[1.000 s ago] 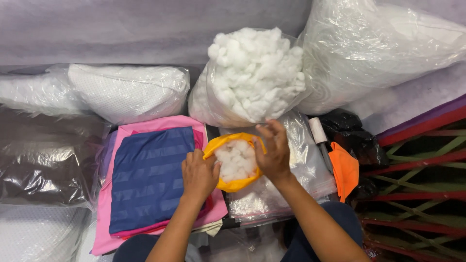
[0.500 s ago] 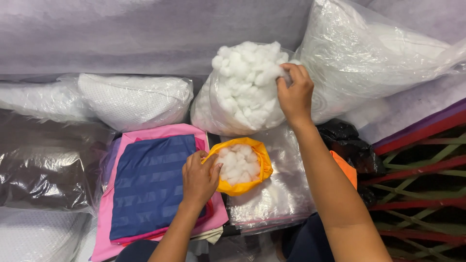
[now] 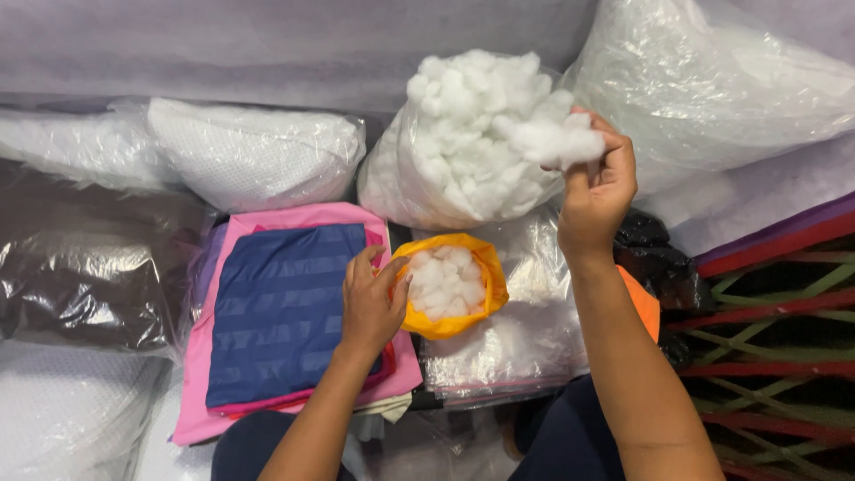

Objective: Stuffing a small yellow pillowcase with white fiberfill material by hand.

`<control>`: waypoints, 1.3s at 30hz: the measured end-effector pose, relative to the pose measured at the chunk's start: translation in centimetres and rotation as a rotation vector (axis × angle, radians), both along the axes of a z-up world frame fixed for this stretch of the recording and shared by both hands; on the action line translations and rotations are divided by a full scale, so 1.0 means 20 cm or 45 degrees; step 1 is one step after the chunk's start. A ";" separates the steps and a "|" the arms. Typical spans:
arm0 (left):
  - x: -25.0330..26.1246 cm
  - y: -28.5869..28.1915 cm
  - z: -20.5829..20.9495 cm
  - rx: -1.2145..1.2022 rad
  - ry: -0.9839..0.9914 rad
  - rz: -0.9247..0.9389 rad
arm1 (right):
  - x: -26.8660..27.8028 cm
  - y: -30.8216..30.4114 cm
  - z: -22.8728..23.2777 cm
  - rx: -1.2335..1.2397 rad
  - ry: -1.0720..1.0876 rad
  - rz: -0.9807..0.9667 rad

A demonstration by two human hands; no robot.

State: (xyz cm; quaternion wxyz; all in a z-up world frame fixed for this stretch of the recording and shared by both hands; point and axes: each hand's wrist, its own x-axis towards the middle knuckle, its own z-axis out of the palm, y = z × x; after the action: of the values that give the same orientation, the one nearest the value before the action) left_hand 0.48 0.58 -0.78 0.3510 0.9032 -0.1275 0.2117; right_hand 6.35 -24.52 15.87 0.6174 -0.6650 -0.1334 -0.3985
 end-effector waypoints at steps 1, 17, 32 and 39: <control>-0.01 -0.01 0.01 0.001 0.025 0.007 | -0.06 0.01 -0.04 0.001 0.025 0.007; 0.03 -0.02 -0.06 -0.180 0.349 -0.171 | -0.27 0.26 -0.90 -0.945 0.283 -0.029; 0.04 -0.01 -0.13 -0.420 0.276 0.053 | -0.33 0.32 -0.90 -1.392 0.143 0.102; 0.01 -0.01 -0.10 -0.452 0.295 -0.067 | -0.32 0.30 -0.98 -1.678 0.227 0.189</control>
State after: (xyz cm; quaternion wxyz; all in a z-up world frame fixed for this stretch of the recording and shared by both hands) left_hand 0.70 0.47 -2.80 0.5224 0.8418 -0.0704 0.1163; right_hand -0.06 -18.46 -3.70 0.1165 -0.9226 -0.3427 -0.1336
